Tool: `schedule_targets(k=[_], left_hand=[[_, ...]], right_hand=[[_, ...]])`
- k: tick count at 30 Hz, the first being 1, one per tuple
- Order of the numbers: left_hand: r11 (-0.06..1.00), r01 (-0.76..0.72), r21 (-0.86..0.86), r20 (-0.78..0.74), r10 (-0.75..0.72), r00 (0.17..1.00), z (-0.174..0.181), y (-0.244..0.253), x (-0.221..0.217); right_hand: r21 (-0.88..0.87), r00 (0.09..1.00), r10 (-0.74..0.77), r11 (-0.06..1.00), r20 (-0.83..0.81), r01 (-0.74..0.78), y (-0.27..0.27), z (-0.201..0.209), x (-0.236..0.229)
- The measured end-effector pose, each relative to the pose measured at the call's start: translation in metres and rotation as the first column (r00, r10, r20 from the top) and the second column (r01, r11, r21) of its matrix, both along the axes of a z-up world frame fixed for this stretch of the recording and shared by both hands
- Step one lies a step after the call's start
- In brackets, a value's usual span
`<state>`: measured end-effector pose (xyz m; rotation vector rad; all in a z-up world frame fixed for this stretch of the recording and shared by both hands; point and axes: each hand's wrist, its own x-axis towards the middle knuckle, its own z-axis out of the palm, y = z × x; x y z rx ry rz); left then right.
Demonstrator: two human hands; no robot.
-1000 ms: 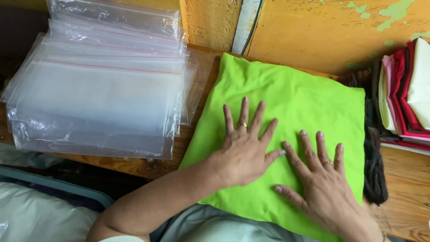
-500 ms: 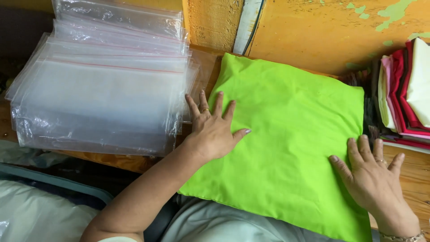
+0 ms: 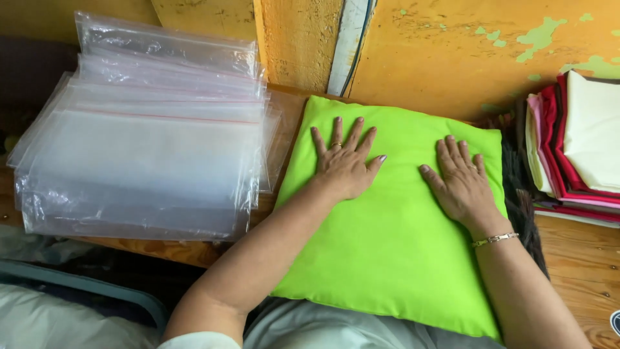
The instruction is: The person smooths and adjusts a lime green pillow by hand, then uses a feather duster to brush the surface. Finally, the person places the pillow into a clear plastic zip-top bag.
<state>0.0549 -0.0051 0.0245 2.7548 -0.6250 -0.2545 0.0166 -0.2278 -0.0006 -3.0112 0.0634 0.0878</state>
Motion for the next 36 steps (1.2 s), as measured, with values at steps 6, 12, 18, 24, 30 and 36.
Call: schedule_targets(k=[6,12,18,24,30,36], left_hand=[[0.984,-0.044,0.17,0.016,0.042,0.999,-0.012,-0.011,-0.001],[0.992,-0.031,0.122,0.012,0.03,0.999,-0.015,-0.012,-0.001],[0.993,-0.02,0.116,0.011,0.019,1.0,-0.014,-0.007,-0.001],[0.991,-0.031,0.127,0.031,0.028,0.999,-0.013,-0.011,0.001],[0.985,-0.007,0.175,0.069,-0.005,0.998,-0.015,-0.008,-0.001],[0.987,0.057,0.151,-0.038,-0.052,0.998,-0.01,0.001,0.006]], right_hand=[[-0.034,0.978,-0.209,0.977,-0.004,0.209,-0.013,0.004,-0.004],[-0.052,0.892,0.419,0.907,0.171,-0.417,0.063,0.025,-0.031],[-0.015,0.993,-0.011,1.0,-0.121,0.009,0.001,0.016,0.008],[-0.198,0.963,-0.199,0.952,0.182,0.234,-0.033,-0.007,-0.001],[-0.193,0.885,0.436,0.894,0.16,-0.405,0.048,0.016,-0.081],[-0.104,1.0,0.001,0.995,-0.014,-0.002,-0.033,-0.011,-0.076]])
